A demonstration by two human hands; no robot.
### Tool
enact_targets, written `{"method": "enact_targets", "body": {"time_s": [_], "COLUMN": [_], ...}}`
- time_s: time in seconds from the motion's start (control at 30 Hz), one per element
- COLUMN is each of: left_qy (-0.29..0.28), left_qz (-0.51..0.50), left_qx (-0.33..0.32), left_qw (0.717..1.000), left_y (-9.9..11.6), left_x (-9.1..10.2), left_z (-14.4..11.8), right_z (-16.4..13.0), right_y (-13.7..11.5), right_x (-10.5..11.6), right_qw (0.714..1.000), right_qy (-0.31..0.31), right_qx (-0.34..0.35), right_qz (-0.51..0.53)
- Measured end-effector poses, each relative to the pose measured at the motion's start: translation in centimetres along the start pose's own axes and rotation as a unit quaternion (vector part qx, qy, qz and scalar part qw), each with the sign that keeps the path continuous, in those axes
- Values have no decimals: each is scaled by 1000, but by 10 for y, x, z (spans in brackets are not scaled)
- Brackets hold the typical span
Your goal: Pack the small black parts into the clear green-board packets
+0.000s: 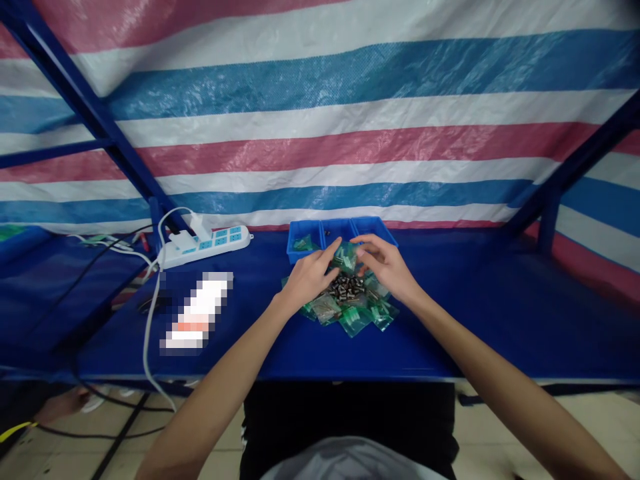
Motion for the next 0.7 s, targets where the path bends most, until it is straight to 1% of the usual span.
{"method": "enact_targets", "body": {"time_s": [0.1,0.17,0.3,0.37,0.57,0.7], "left_qy": [-2,-2,-9,-11,11,11], "left_qz": [9,5,-12,-25,-73,-71], "left_qx": [-11,-20,-10,-12,-28,-47], "left_qw": [1000,1000,1000,1000,997,996], "left_y": [3,6,9,10,10,13], "left_x": [1,2,4,5,9,10], "left_z": [0,1,1,1,-2,-2], "right_z": [1,1,0,0,0,-1], "right_y": [2,4,7,9,18,21], "right_x": [-1,-1,7,10,11,12], "right_qw": [1000,1000,996,994,998,997], "right_qy": [-13,-15,39,51,52,69], "right_qx": [5,1,-13,-15,-22,-26], "right_qz": [16,0,-84,-99,-29,3]}}
Point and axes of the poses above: each hand's wrist, its own z-axis towards the middle knuckle, its own x-axis out of the back of the hand, y = z × x, the point moved 7 cm from there along z, towards the middle knuckle, and after that the axes turned 15 degrees about -y, right-handed, at the moved point
